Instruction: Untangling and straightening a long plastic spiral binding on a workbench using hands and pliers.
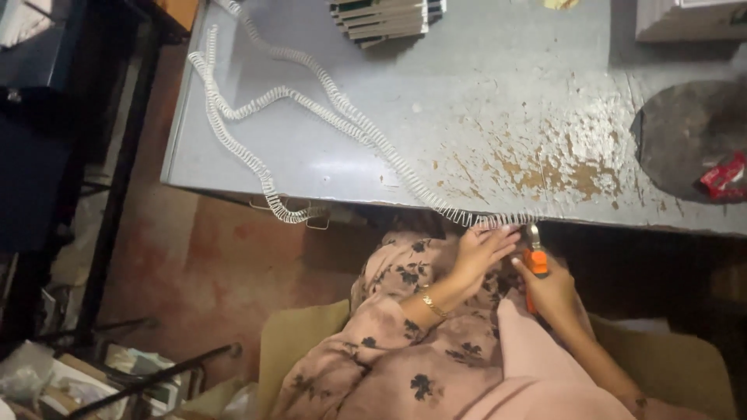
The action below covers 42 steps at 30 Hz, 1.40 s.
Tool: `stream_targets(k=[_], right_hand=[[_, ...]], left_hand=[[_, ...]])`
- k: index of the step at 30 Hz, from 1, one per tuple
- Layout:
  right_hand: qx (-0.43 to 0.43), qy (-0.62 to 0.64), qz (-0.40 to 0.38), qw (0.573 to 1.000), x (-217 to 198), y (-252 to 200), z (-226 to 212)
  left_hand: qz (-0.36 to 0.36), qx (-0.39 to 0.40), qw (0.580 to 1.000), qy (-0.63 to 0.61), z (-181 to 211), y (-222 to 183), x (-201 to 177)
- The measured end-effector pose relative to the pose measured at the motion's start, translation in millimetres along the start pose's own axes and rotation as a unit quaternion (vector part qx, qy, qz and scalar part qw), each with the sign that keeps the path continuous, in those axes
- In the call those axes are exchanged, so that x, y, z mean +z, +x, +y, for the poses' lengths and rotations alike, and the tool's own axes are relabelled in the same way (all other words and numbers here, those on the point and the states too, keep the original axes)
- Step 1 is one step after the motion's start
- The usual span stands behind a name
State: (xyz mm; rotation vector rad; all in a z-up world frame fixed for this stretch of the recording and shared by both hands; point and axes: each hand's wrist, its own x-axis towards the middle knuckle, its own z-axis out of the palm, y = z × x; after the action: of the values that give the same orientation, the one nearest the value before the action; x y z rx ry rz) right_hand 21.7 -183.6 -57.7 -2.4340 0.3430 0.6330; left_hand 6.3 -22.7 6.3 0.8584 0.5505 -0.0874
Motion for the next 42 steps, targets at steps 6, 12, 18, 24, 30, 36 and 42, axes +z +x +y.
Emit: stream_targets(k=[6,12,18,24,30,36,42], right_hand=[[-0.057,0.023,0.064,0.996,-3,-13,-22],[-0.104,0.005,0.12,0.987,32,6,10],[-0.082,0.036,0.135,0.987,29,9,5],[-0.046,0.088,0.135,0.986,54,20,27],[-0.006,0.073,0.126,0.989,45,16,9],[0.002,0.082,0.106,0.991,40,13,6],[-0.031,0.111,0.103,0.988,-4,-17,-40]], left_hand=[[-0.035,0.406,0.787,0.463,46,-41,10],[-0.236,0.498,0.581,0.598,35,75,25],[-0.275,0.418,0.543,0.675,14,104,19],[-0.267,0.373,0.566,0.685,25,91,24],[-0.279,0.375,0.563,0.681,26,93,22],[-0.266,0.382,0.571,0.676,23,94,22],[-0.252,0.392,0.624,0.627,16,99,20]])
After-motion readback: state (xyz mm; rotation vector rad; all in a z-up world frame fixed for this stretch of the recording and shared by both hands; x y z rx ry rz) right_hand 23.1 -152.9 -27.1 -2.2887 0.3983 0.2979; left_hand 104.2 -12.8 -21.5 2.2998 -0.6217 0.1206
